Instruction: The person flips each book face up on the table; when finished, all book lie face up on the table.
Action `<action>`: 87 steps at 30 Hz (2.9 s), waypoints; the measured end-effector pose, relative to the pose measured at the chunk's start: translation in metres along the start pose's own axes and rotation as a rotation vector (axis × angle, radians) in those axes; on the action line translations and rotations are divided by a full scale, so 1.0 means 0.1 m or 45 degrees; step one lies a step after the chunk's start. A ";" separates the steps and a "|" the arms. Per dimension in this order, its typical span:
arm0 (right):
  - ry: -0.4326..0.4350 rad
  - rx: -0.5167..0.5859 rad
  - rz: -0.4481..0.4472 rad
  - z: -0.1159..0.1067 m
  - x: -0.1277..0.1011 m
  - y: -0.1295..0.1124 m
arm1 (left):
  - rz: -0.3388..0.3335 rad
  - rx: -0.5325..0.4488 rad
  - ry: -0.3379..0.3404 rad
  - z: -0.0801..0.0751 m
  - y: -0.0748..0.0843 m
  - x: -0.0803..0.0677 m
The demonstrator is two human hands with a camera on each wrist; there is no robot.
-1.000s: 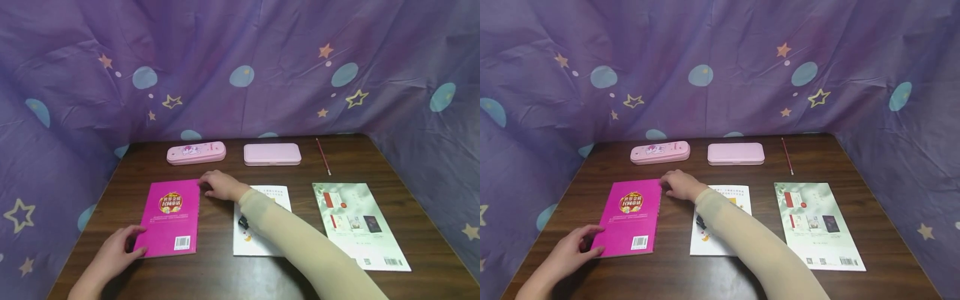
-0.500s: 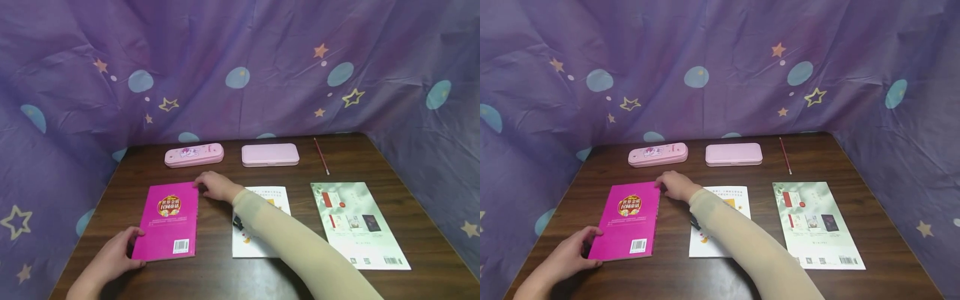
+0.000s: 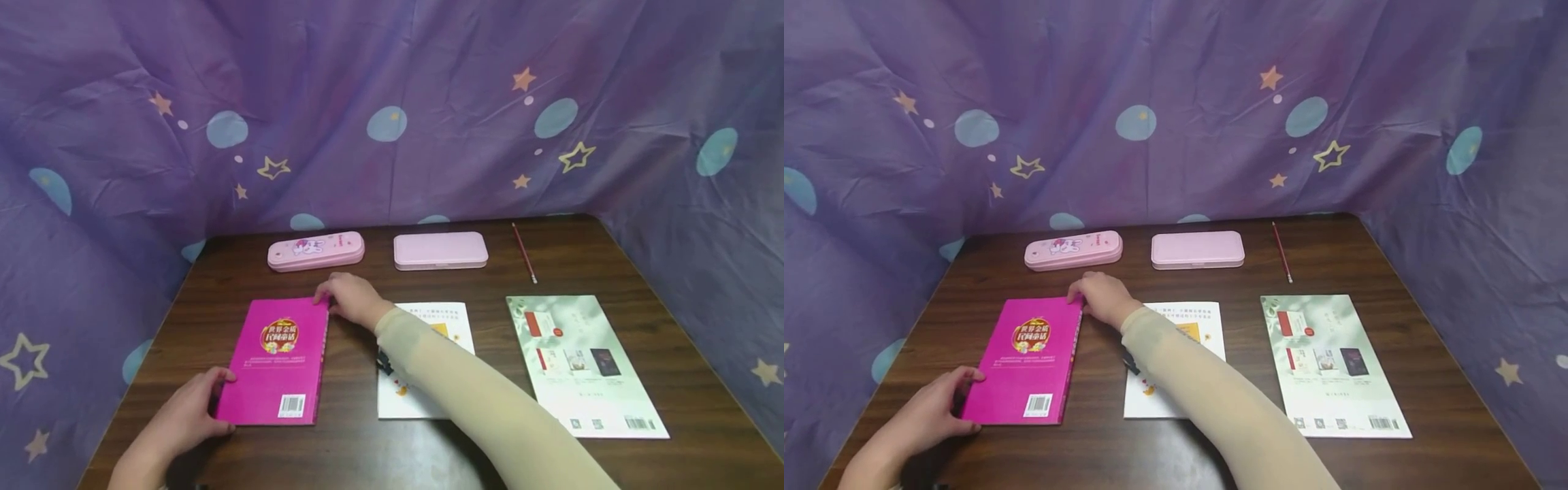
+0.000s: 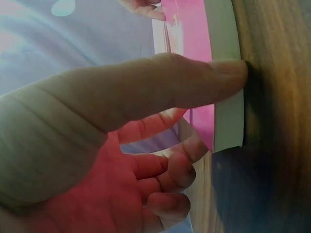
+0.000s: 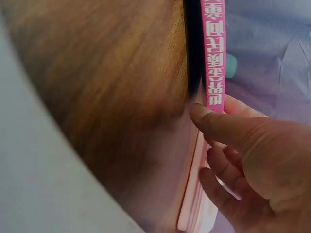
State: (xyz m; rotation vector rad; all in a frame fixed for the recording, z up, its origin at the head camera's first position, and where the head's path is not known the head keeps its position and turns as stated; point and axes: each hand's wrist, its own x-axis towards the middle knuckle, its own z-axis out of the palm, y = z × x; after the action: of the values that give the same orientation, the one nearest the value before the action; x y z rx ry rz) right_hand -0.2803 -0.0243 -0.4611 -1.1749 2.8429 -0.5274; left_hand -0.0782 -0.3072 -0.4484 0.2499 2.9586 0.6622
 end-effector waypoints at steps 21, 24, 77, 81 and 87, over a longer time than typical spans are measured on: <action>-0.001 -0.039 -0.023 -0.06 -0.06 0.00 | -0.039 -0.051 0.085 0.11 0.02 -0.04; 0.015 -0.016 -0.041 -0.05 -0.07 0.03 | -0.026 -0.061 0.106 0.12 0.01 -0.05; 0.467 0.725 -0.032 -0.36 0.00 0.25 | -0.082 -0.132 0.854 -0.25 0.07 -0.02; 0.477 0.756 -0.035 -0.39 0.01 0.25 | -0.076 -0.130 0.914 -0.27 0.10 0.00; 0.477 0.780 -0.033 -0.45 -0.02 0.23 | -0.043 -0.186 0.995 -0.26 0.11 -0.01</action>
State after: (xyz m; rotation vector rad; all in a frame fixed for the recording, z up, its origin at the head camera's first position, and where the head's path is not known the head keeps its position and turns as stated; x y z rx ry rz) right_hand -0.3014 0.0058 -0.4266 -1.0687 2.5874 -1.6204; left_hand -0.0793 -0.3079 -0.4201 -0.1052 3.5857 1.1950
